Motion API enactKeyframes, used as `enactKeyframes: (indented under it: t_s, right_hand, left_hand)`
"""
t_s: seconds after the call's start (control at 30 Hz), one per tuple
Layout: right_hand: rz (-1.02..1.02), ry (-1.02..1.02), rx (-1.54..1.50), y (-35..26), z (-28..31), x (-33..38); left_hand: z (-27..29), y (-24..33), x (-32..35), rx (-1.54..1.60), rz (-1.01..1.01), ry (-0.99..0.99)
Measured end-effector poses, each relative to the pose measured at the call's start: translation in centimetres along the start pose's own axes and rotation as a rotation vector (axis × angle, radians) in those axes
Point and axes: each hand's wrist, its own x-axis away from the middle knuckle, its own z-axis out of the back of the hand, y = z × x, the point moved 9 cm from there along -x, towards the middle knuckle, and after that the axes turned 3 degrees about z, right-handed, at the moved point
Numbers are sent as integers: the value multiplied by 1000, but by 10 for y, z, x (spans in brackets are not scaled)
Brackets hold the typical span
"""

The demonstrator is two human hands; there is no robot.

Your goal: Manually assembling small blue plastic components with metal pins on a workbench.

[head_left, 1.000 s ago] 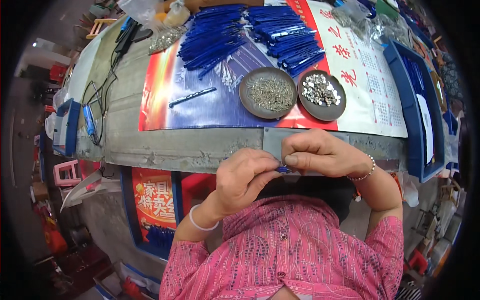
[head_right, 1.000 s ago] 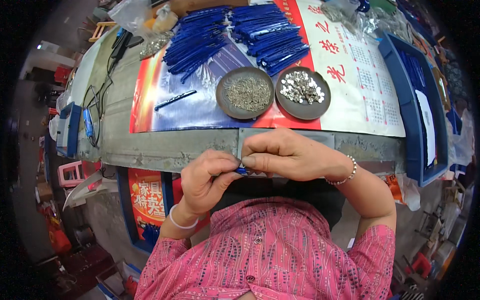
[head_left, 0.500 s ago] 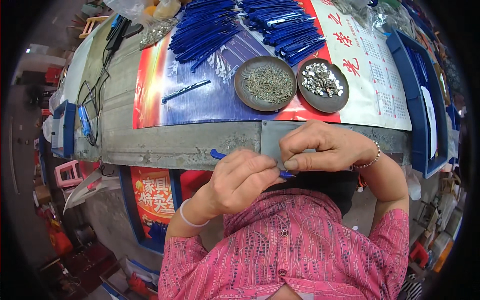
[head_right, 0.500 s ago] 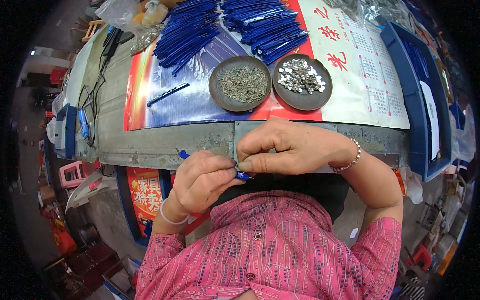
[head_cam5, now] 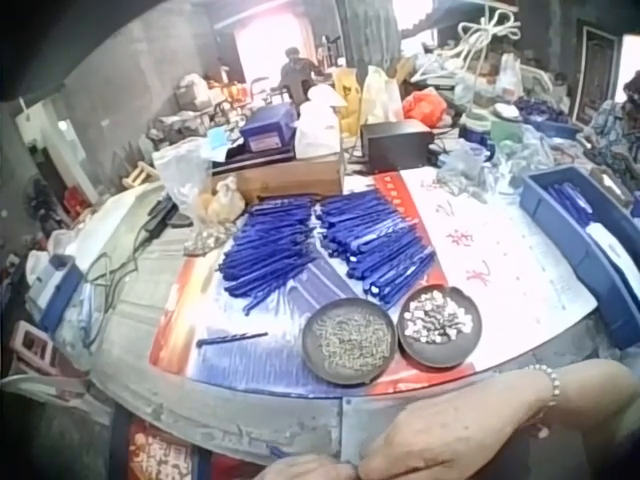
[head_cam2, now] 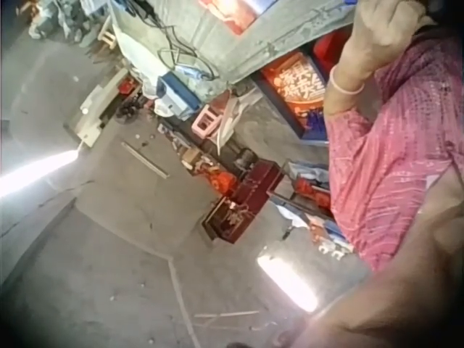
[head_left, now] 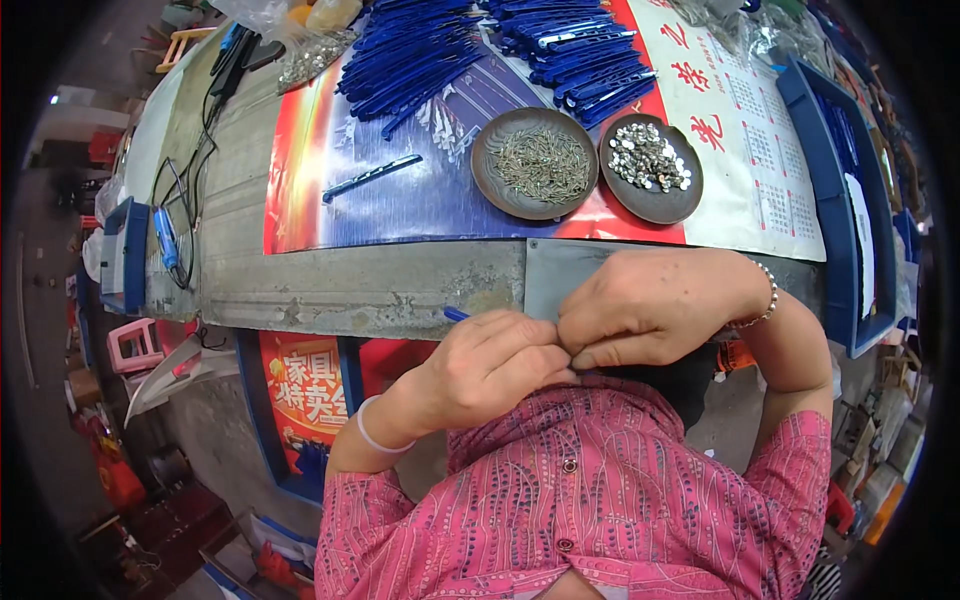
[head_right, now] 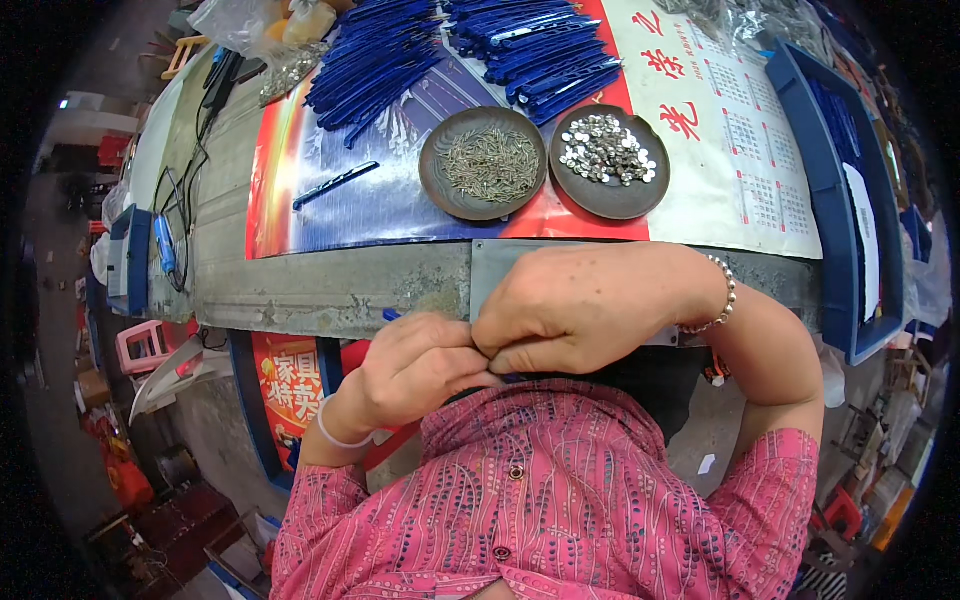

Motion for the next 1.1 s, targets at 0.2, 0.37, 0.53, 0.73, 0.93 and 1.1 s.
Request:
enactKeyframes:
  t_s: [0.2, 0.37, 0.53, 0.73, 0.93, 1.1]
  right_hand:
    - [-114, -57, 72, 8, -5, 5]
    - [-280, 309, 960, -32, -10, 16]
    - [-286, 374, 1007, -28, -14, 22]
    - [-228, 457, 896, -24, -16, 31]
    - [-201, 577, 710, -28, -15, 45]
    - [-223, 717, 356, -9, -2, 74]
  left_hand:
    - [-11, 2, 2, -43, 44, -48]
    - [-14, -10, 1, -84, 97, 5]
    - [-13, -13, -2, -67, 152, 49]
    - [-16, -9, -3, -80, 139, 58]
    - [-19, 2, -1, -94, 133, 114]
    - [-16, -4, 0, -70, 240, 118]
